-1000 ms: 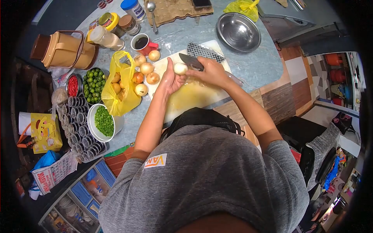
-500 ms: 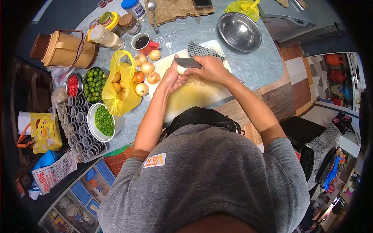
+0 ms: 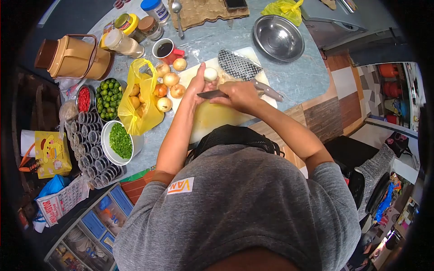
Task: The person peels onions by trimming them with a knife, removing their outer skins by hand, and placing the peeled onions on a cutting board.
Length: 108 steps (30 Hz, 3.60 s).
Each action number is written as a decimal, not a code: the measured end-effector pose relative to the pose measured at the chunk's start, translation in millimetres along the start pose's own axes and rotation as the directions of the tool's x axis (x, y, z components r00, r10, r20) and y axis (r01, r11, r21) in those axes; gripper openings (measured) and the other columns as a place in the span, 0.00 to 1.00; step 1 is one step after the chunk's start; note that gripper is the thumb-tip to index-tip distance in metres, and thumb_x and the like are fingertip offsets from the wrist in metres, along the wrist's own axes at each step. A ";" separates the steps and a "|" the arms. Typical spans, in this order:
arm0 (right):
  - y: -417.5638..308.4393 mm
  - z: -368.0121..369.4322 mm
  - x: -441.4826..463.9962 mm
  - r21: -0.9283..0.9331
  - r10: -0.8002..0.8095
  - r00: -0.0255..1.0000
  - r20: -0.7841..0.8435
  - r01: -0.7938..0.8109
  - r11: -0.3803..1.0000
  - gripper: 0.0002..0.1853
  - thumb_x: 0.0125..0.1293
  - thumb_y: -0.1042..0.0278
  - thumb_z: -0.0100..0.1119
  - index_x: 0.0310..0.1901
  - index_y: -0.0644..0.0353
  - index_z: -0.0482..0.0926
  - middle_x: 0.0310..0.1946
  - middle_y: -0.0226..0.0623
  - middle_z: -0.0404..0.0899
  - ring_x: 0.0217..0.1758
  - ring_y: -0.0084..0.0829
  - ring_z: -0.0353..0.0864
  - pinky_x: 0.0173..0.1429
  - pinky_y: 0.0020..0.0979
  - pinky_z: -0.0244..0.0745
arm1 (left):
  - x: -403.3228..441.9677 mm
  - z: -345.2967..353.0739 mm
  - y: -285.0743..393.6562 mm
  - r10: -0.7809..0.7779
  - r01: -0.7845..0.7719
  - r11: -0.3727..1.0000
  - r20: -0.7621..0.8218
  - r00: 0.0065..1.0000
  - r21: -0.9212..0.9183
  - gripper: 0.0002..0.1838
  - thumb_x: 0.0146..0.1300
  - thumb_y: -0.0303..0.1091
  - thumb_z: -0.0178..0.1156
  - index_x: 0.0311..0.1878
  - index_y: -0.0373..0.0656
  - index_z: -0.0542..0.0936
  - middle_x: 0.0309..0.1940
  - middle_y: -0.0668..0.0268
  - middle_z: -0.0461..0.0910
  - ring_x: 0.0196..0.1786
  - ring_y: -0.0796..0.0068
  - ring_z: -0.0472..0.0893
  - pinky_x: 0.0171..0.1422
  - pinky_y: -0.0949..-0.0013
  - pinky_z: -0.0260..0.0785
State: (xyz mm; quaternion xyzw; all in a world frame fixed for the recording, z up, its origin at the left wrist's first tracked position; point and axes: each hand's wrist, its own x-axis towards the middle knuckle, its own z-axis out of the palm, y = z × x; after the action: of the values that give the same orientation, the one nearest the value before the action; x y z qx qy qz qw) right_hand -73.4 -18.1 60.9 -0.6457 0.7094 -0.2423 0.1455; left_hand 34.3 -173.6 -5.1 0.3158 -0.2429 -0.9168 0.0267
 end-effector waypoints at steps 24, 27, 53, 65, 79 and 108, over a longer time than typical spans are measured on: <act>28.7 -22.7 27.2 0.132 0.348 0.936 0.053 -0.352 0.927 0.32 0.55 0.35 0.60 0.40 0.63 0.78 0.33 0.51 0.81 0.39 0.51 0.81 0.41 0.46 0.74 | -20.5 23.5 -19.1 0.288 -0.291 0.956 0.093 0.953 0.021 0.22 0.73 0.45 0.47 0.59 0.38 0.68 0.46 0.60 0.77 0.42 0.71 0.80 0.48 0.74 0.77; 25.0 -27.4 28.1 0.089 0.351 0.936 0.036 -0.352 0.932 0.31 0.55 0.35 0.60 0.39 0.61 0.79 0.31 0.49 0.82 0.38 0.51 0.81 0.41 0.47 0.74 | -24.8 22.7 -15.3 0.299 -0.304 0.953 0.152 0.942 0.009 0.22 0.72 0.41 0.48 0.63 0.37 0.66 0.51 0.60 0.75 0.45 0.71 0.80 0.54 0.71 0.76; 34.3 10.9 8.9 0.424 0.485 0.869 -0.096 -0.405 0.810 0.32 0.56 0.37 0.62 0.39 0.67 0.78 0.29 0.53 0.80 0.33 0.46 0.82 0.39 0.40 0.74 | -23.3 14.7 -16.8 0.335 -0.283 0.935 0.262 0.905 -0.215 0.26 0.67 0.22 0.51 0.67 0.35 0.57 0.61 0.51 0.66 0.65 0.56 0.68 0.73 0.56 0.59; 21.8 3.7 20.9 0.540 0.501 0.863 -0.064 -0.392 0.745 0.27 0.62 0.42 0.58 0.39 0.65 0.80 0.31 0.51 0.81 0.35 0.44 0.82 0.41 0.38 0.73 | -18.8 15.2 -15.9 0.407 -0.362 0.907 0.231 0.884 -0.214 0.29 0.63 0.17 0.52 0.67 0.39 0.58 0.54 0.57 0.72 0.63 0.62 0.70 0.75 0.55 0.55; 35.3 -20.5 15.1 0.595 0.520 0.854 -0.019 -0.408 0.693 0.27 0.61 0.42 0.60 0.38 0.67 0.80 0.28 0.48 0.80 0.31 0.36 0.80 0.39 0.34 0.72 | -18.5 15.8 -16.6 0.364 -0.382 0.917 0.152 0.919 0.114 0.33 0.60 0.15 0.56 0.69 0.39 0.59 0.59 0.56 0.71 0.60 0.61 0.74 0.70 0.63 0.64; 34.3 -42.3 10.3 0.337 0.329 0.942 0.068 -0.332 0.881 0.26 0.62 0.40 0.56 0.37 0.61 0.82 0.28 0.46 0.81 0.32 0.43 0.80 0.37 0.38 0.72 | -28.4 14.6 -8.1 0.253 -0.278 0.926 0.127 0.959 0.257 0.27 0.65 0.24 0.57 0.66 0.31 0.61 0.56 0.55 0.73 0.57 0.64 0.76 0.64 0.67 0.70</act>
State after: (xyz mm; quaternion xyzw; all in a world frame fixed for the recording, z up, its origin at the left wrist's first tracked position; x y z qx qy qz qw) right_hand -125.7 -20.0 79.3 -0.4811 0.7550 -0.3312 0.2981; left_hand 49.2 -154.5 17.2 0.2385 -0.4079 -0.8761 0.0958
